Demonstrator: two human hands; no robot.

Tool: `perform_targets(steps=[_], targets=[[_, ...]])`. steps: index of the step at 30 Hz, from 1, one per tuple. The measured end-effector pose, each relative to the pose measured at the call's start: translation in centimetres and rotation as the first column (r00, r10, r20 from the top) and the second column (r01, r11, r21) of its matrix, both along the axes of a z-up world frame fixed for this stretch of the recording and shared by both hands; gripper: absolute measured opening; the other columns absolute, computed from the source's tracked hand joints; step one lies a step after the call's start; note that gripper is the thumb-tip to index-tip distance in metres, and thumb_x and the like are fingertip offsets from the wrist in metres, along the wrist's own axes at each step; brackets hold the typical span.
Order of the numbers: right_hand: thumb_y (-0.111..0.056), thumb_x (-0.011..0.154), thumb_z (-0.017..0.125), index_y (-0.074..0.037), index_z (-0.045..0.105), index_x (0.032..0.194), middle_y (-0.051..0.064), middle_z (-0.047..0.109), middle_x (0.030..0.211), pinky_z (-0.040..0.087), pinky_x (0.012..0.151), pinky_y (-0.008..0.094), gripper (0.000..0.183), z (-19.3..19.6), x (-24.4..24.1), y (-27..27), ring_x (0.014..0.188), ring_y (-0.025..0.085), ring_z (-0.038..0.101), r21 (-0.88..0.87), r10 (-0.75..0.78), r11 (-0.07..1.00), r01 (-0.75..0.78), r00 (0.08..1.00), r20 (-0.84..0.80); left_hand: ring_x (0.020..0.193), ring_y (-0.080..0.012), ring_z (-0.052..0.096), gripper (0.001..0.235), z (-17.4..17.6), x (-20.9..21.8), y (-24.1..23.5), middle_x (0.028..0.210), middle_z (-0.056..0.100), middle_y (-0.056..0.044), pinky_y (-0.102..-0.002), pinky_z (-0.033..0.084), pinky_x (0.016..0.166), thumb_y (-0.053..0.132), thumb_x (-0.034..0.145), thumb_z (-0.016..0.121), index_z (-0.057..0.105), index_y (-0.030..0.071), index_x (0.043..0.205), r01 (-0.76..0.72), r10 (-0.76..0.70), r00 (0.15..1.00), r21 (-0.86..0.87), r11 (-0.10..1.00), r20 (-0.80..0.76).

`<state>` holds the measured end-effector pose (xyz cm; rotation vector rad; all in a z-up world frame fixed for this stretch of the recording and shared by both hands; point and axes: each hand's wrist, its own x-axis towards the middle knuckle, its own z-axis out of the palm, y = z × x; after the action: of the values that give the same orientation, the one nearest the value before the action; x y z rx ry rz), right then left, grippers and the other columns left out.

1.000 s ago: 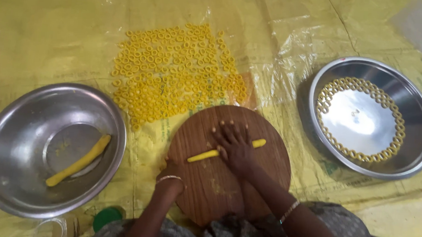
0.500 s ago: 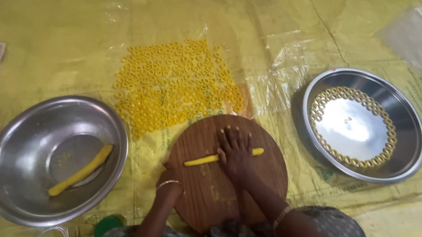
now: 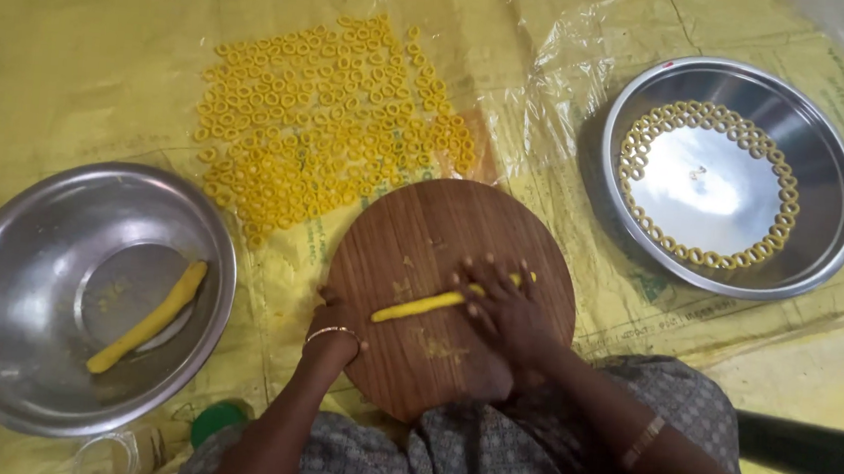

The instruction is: The person kneads a yellow dough ball on a wooden board, then rolls it into a long cylindrical log. The person then cuts the log into smaller pieces and continues rolling them into thinner logs.

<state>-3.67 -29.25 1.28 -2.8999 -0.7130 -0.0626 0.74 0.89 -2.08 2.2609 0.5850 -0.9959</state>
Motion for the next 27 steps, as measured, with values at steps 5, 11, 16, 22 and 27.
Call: perform_targets(steps=[5,11,16,22,27], targets=[[-0.042,0.104,0.045,-0.028,0.04,0.155,0.009,0.031,0.167,0.001,0.122,0.065,0.053,-1.8,13.2,1.5,0.156,0.035,0.02,-0.06,-0.061,0.995,0.076,0.975,0.216,0.099,-0.0329,0.077,0.062,-1.0,-0.5,-0.3,0.132,0.065,-0.021,-0.041,0.062,0.081,0.033,0.108,0.035,0.022,-0.001,0.159,0.079,-0.081,0.997,0.114,0.99,0.007],[-0.047,0.109,0.04,-0.02,0.039,0.16,0.013,0.035,0.166,0.003,0.125,0.065,0.058,-1.0,16.4,3.1,0.157,0.037,0.022,0.042,-0.315,0.947,0.318,0.899,0.303,0.1,-0.0329,0.077,0.064,-0.7,-0.4,-0.7,0.132,0.065,-0.021,-0.041,0.062,0.082,0.031,0.106,0.038,0.02,-0.001,0.159,0.094,-0.101,0.994,0.149,0.984,0.04],[-0.043,0.105,0.039,-0.014,0.029,0.162,0.014,0.031,0.166,0.004,0.122,0.063,0.065,-0.9,7.9,1.1,0.156,0.037,0.019,0.054,-0.284,0.959,0.28,0.95,0.13,0.101,-0.033,0.076,0.066,-0.5,0.2,-0.6,0.132,0.066,-0.022,-0.042,0.062,0.082,0.03,0.105,0.041,0.019,-0.001,0.159,0.092,-0.096,0.995,0.112,0.989,0.028],[-0.04,0.106,0.034,-0.017,0.025,0.162,0.005,0.022,0.17,0.004,0.124,0.052,0.061,1.5,-3.6,-3.6,0.157,0.026,0.015,0.005,-0.092,0.996,0.092,0.994,-0.053,0.102,-0.0331,0.076,0.069,0.1,0.8,-0.4,0.131,0.066,-0.022,-0.042,0.062,0.083,0.028,0.104,0.044,0.017,-0.002,0.159,0.116,-0.117,0.993,0.087,0.989,0.009],[-0.04,0.106,0.029,-0.029,0.022,0.162,-0.008,0.017,0.172,-0.004,0.125,0.053,0.058,2.8,-5.0,-7.1,0.158,0.019,0.008,-0.068,-0.141,0.99,0.124,0.896,-0.42,0.103,-0.0331,0.075,0.071,0.2,1.1,-0.6,0.131,0.066,-0.022,-0.042,0.062,0.083,0.026,0.103,0.047,0.016,-0.002,0.16,0.135,-0.137,0.991,0.098,0.986,0.007]])
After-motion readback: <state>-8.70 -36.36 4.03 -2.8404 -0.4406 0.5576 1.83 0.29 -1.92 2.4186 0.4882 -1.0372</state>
